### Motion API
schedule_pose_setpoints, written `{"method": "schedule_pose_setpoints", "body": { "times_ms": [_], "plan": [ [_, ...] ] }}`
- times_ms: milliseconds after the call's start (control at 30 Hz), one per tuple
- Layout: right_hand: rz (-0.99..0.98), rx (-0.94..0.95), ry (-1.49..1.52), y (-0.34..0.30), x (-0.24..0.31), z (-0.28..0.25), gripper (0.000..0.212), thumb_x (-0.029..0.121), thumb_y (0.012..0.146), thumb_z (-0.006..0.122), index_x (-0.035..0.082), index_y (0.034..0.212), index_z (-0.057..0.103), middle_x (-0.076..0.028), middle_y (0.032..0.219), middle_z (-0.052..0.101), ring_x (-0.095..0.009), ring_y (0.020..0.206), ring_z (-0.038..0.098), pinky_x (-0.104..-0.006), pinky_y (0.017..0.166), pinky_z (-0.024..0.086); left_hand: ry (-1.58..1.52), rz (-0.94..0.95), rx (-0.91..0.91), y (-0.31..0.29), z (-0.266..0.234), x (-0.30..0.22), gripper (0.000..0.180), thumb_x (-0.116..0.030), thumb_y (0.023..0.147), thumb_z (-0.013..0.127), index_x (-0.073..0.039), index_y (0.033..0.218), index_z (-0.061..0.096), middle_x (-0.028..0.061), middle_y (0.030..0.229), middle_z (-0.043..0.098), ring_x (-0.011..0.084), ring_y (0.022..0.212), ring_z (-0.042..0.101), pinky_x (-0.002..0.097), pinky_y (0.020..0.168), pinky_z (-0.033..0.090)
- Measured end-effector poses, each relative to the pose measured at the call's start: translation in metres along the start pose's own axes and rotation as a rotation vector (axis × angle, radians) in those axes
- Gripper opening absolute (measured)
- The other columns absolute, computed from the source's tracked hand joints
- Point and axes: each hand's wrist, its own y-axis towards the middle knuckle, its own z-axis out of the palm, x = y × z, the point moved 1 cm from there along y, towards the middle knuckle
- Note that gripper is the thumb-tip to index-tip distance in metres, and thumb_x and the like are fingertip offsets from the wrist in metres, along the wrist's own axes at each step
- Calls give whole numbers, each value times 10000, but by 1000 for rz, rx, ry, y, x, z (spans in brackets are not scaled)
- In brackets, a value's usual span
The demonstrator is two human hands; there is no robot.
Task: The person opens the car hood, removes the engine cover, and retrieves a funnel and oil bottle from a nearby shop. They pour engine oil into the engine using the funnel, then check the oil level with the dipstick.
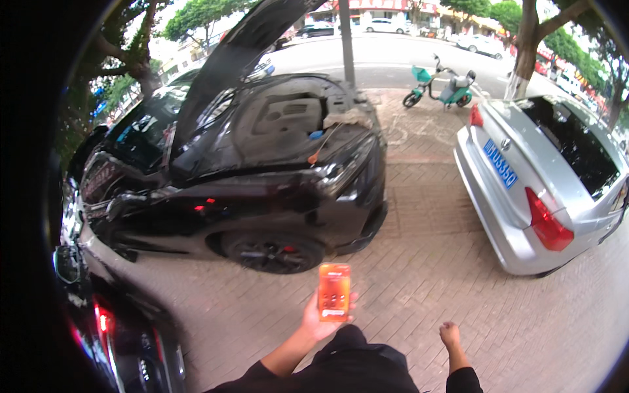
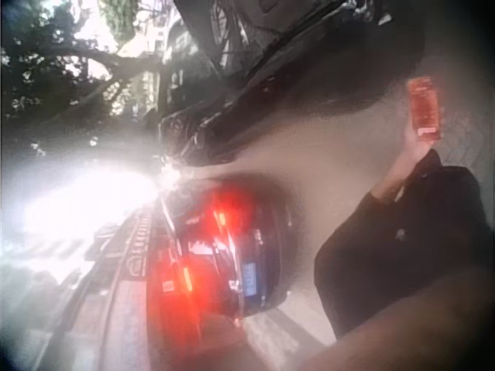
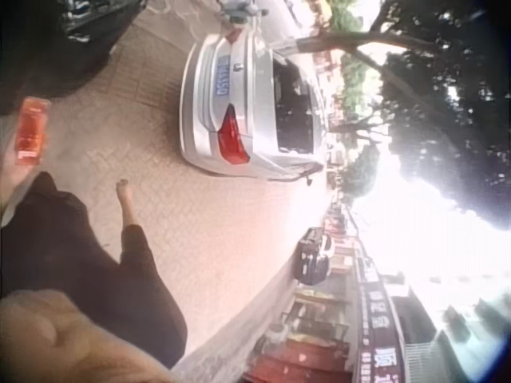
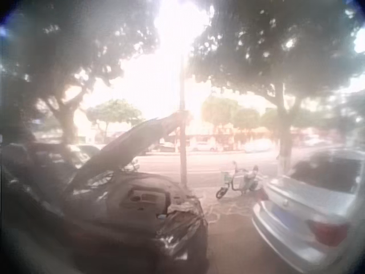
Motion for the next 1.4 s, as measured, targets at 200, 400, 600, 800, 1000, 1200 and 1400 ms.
{"method": "schedule_pose_setpoints", "body": {
  "times_ms": [200, 400, 600, 800, 1000, 1200, 1400],
  "plan": [
    [-157, 1, 105, 163, 175, 24, 280, 107, 943, 612, -30, 1180, 668, -129, 923, 748, -177, 760, 714, -324, 676, 572, 37, 51, -88, 126, -44, -50, 687, -628, 1011, 357, -135, 1466, 508, 216, 1420, 567, 368, 1147, 626, 550, 905, 500],
    [-32, 603, -436, 231, 140, 80, 179, 162, 893, 665, 43, 989, 759, -65, 813, 751, -161, 670, 687, -333, 542, 539, 66, 70, -132, 271, -35, -130, 715, -656, 1011, 341, -133, 1473, 496, 223, 1407, 575, 364, 1145, 626, 527, 889, 507],
    [507, 532, -268, 307, 136, 59, 298, 300, 869, 652, 53, 989, 767, -145, 823, 755, -290, 729, 725, -399, 670, 577, 154, 232, -161, 383, -21, -217, 715, -649, 1018, 344, -121, 1479, 485, 220, 1400, 581, 345, 1115, 648, 514, 881, 511],
    [331, 574, -459, 534, 223, 34, 242, 240, 884, 634, 46, 900, 777, -114, 725, 739, -224, 636, 702, -375, 583, 564, 60, 538, -183, 471, -30, -270, 703, -588, 1063, 240, -78, 1504, 439, 233, 1450, 533, 346, 1140, 631, 501, 916, 508],
    [-542, 253, -644, 757, 466, 107, 267, 222, 801, 641, 0, 895, 758, -246, 848, 719, -404, 842, 719, -468, 767, 571, -25, 804, -309, 503, -55, -282, 740, -631, 1032, 299, -57, 1462, 481, 254, 1386, 573, 374, 1092, 648, 513, 887, 517],
    [-990, 376, -153, 723, 807, 256, 199, 79, 881, 671, -16, 1048, 722, -181, 908, 732, -252, 795, 716, -346, 723, 551, -9, 940, -365, 502, -97, -312, 816, -699, 977, 392, -87, 1516, 422, 283, 1410, 537, 405, 1135, 622, 524, 918, 513],
    [-1699, 579, -64, 605, 1037, 362, 148, 36, 835, 693, 19, 982, 705, -137, 857, 665, -340, 815, 655, -413, 725, 535, -29, 906, -505, 515, -126, -346, 843, -693, 969, 417, -61, 1527, 409, 308, 1411, 532, 426, 1144, 615, 530, 961, 487]
  ]
}}
